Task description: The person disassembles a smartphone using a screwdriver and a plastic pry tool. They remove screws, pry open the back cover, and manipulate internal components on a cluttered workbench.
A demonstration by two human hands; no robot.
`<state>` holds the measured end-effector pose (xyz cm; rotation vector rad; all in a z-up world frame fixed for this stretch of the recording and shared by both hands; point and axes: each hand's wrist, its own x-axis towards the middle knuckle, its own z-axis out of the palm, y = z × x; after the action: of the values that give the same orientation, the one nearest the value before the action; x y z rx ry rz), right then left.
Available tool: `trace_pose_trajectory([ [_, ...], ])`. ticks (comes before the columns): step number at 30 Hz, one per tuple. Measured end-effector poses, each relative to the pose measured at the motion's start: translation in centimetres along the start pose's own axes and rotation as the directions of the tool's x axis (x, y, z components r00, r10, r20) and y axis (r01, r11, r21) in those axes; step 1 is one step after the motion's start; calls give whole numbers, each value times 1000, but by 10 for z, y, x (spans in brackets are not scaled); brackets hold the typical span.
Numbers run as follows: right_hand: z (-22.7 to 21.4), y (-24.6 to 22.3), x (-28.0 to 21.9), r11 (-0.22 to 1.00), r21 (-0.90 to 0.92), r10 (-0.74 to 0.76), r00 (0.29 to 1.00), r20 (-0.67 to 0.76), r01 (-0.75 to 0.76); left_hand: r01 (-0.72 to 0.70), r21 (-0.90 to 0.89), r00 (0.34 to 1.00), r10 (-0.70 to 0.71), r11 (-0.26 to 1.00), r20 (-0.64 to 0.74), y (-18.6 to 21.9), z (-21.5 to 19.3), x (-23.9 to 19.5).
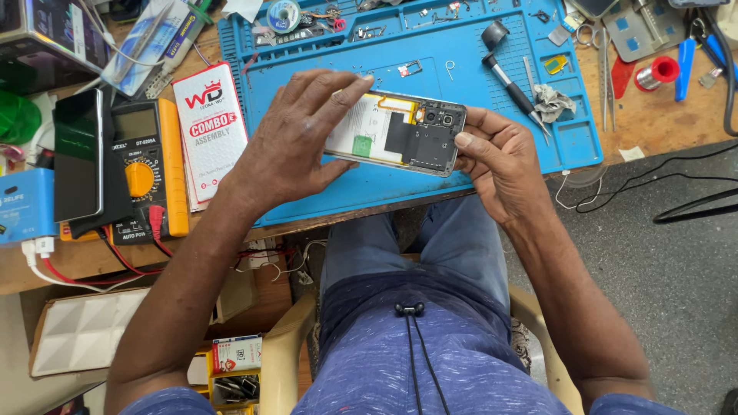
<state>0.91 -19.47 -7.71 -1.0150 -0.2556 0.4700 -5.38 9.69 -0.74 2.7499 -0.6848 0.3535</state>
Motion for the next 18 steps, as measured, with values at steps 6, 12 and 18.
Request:
trace_pose_trajectory([
  [6, 9, -6, 4, 999, 27, 31, 999, -32, -30, 49, -124, 987, -67, 991, -143, 10, 6, 1],
  [12, 8, -13, 31, 987, -148, -70, 997, -19, 67, 157, -291, 959, -216, 944, -183, 21, 18, -6],
  [18, 2, -43, 87, 968, -229, -38, 967, 253, 98, 260, -685, 873, -136, -681, 468, 24, 31, 6],
])
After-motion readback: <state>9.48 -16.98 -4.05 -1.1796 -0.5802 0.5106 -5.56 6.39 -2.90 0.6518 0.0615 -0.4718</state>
